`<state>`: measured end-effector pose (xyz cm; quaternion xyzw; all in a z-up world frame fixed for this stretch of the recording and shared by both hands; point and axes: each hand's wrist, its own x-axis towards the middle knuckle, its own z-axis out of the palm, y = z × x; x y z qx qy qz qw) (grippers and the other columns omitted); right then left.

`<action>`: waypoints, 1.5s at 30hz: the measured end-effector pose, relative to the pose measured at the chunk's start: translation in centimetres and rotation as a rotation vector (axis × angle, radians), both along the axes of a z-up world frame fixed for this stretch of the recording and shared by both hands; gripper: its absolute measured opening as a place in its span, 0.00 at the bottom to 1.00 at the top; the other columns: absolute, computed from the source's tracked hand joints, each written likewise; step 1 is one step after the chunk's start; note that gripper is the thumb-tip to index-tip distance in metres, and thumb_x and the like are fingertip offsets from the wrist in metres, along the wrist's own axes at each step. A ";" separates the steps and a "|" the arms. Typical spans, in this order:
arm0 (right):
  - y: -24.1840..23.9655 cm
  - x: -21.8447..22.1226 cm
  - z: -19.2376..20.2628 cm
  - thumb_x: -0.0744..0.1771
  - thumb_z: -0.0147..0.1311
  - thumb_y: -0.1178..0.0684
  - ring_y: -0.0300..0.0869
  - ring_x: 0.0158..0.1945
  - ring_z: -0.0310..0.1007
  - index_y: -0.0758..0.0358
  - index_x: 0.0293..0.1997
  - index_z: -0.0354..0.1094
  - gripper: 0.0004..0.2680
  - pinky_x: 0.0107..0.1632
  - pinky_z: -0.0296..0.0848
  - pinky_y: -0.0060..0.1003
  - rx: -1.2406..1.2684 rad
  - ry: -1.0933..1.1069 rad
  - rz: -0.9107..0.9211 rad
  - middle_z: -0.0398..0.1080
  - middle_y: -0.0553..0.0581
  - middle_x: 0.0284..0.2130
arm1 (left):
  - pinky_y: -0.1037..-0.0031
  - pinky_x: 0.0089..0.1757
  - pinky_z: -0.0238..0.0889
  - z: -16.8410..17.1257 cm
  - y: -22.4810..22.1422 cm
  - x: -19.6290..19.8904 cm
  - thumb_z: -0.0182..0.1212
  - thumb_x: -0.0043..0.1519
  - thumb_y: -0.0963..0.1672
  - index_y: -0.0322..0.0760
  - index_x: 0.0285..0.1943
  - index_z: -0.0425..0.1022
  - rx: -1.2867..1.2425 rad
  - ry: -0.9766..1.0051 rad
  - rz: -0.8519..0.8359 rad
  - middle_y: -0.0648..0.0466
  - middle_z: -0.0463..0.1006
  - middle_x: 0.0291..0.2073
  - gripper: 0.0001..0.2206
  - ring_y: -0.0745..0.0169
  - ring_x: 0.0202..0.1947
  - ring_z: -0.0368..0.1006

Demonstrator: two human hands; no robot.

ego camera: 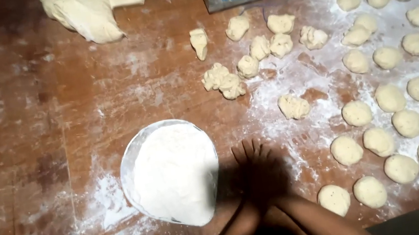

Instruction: Portioning dough using a scale and shaping it into small balls on a floured table in a commercial bakery.

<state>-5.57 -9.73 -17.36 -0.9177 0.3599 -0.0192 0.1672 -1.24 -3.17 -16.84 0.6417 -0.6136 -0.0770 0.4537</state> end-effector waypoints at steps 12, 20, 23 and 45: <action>2.0 2.1 -2.7 0.64 0.50 0.28 0.57 0.71 0.50 0.61 0.70 0.50 0.32 0.69 0.47 0.61 -0.256 0.020 -0.094 0.53 0.62 0.68 | 0.47 0.69 0.51 0.4 1.8 0.8 0.51 0.65 0.43 0.30 0.64 0.73 -0.145 0.094 0.025 0.38 0.74 0.64 0.19 0.34 0.69 0.65; -0.1 -3.4 -7.5 0.64 0.51 0.44 0.49 0.37 0.74 0.59 0.29 0.75 0.12 0.43 0.71 0.45 0.004 -0.278 -0.195 0.75 0.58 0.30 | 0.47 0.66 0.46 2.3 6.1 -1.3 0.53 0.63 0.44 0.26 0.68 0.66 -0.182 0.316 0.215 0.34 0.65 0.67 0.24 0.29 0.69 0.58; 0.0 -1.4 0.9 0.66 0.54 0.42 0.46 0.26 0.71 0.63 0.25 0.75 0.15 0.31 0.69 0.43 0.103 -0.610 -0.346 0.71 0.57 0.21 | 0.48 0.66 0.41 4.1 5.0 -1.2 0.53 0.66 0.47 0.25 0.72 0.60 -0.104 0.438 0.317 0.32 0.56 0.72 0.27 0.31 0.72 0.50; 5.0 -6.4 1.5 0.71 0.54 0.49 0.40 0.28 0.62 0.69 0.30 0.67 0.13 0.32 0.66 0.42 0.330 -0.827 -0.539 0.66 0.64 0.21 | 0.69 0.30 0.65 -1.9 3.7 -0.6 0.48 0.73 0.52 0.33 0.36 0.73 0.326 1.453 0.289 0.52 0.75 0.27 0.21 0.62 0.27 0.71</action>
